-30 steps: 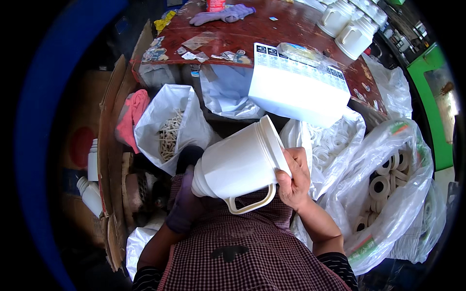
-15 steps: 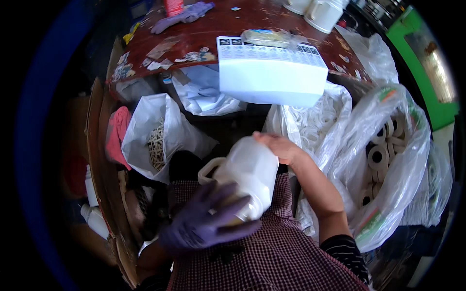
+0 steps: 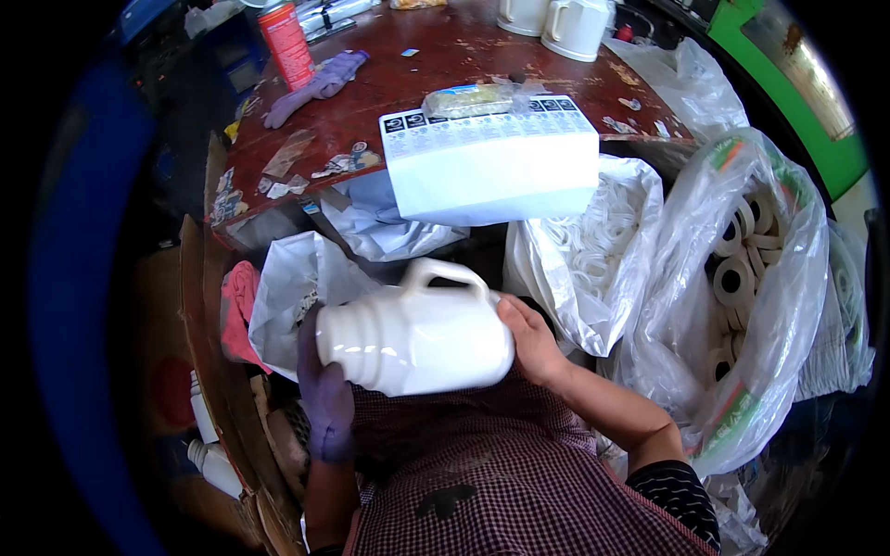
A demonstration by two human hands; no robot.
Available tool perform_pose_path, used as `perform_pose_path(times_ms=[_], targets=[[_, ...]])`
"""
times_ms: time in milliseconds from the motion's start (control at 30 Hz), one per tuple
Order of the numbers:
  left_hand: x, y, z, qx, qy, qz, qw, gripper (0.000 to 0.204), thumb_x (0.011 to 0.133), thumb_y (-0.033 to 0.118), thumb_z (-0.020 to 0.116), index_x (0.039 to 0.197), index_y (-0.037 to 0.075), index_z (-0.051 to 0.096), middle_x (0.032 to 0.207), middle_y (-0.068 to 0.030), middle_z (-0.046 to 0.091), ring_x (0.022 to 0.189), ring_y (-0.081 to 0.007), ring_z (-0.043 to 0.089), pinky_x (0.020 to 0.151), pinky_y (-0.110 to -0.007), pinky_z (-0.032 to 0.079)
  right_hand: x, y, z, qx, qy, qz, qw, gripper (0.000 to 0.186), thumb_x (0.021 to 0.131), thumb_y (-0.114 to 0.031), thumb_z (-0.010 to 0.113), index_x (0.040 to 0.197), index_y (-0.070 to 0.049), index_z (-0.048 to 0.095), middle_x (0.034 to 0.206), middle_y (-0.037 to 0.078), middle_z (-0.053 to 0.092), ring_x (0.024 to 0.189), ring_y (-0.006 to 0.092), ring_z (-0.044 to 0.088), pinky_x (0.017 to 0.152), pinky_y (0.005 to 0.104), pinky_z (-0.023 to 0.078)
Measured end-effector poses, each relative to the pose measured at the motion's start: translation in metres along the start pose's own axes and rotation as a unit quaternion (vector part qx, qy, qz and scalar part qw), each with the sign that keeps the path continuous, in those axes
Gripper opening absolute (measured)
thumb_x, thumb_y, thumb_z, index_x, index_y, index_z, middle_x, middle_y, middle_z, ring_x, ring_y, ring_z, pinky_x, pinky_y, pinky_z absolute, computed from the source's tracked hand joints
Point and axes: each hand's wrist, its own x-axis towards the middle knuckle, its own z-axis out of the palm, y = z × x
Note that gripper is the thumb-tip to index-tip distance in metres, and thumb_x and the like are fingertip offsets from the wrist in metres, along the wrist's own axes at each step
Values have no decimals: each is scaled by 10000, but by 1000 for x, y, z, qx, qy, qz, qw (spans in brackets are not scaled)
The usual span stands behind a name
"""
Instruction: The person sits on the floor and repeatedly picks up white plastic jugs, applies a small label to the side of each jug, and places the labeled jugs on a nearby table. The person also handles a roll of labels and plastic bags during the process.
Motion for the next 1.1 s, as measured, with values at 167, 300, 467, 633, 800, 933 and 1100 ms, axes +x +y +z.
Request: perform_pose_path(times_ms=[167,300,467,633,800,933,1100], targets=[[55,11,-5,38,-152,-11,988,833,815,441,710,1428,-49,429,1367,-144,548,1270,-239,512,1097,-361,361,21,5,-39,-148,-97,281,943,452,1062,-380,422,1175,17,607,1017,141,696,884,202,679,820,324,558],[81,-19,-5,54,-155,-79,983,541,929,271,626,1359,-40,517,1301,-123,598,1209,-189,538,1058,-316,389,26,-15,-51,-453,-85,4,887,383,1011,-322,540,1079,41,641,817,94,663,743,157,616,722,303,515],[88,-44,0,76,-190,-127,971,475,972,291,602,1330,-19,555,1214,-98,645,1137,-161,568,1008,-288,422,21,-19,-36,-330,-122,-33,936,481,996,-292,606,1331,40,510,1027,83,663,893,144,633,802,293,521],[99,-48,6,105,-246,-148,952,587,970,411,565,1342,-41,533,1250,-126,620,1155,-185,562,1027,-299,405,21,1,-21,-238,-150,11,960,461,1009,-203,580,1365,51,434,1002,93,646,887,140,629,792,282,519],[105,-50,14,124,-226,-124,958,537,975,418,561,1268,-32,593,1180,-100,650,1087,-168,588,987,-296,431,22,0,-20,-258,-118,16,959,345,1012,-167,565,1296,22,510,901,43,634,797,108,610,733,259,501],[95,-42,18,25,-128,-204,970,480,986,370,558,1247,-29,611,1167,-109,667,1048,-162,602,967,-290,445,19,-4,-25,-200,-103,-14,974,310,1000,-175,592,1243,15,559,920,26,630,827,102,602,781,257,499],[38,-48,0,111,-5,-49,993,469,1008,335,491,1290,-32,566,1226,-141,629,1116,-220,586,990,-325,441,14,-3,-41,-260,-54,-19,964,445,984,-273,623,1310,17,532,1103,107,651,1034,157,607,940,309,474]])
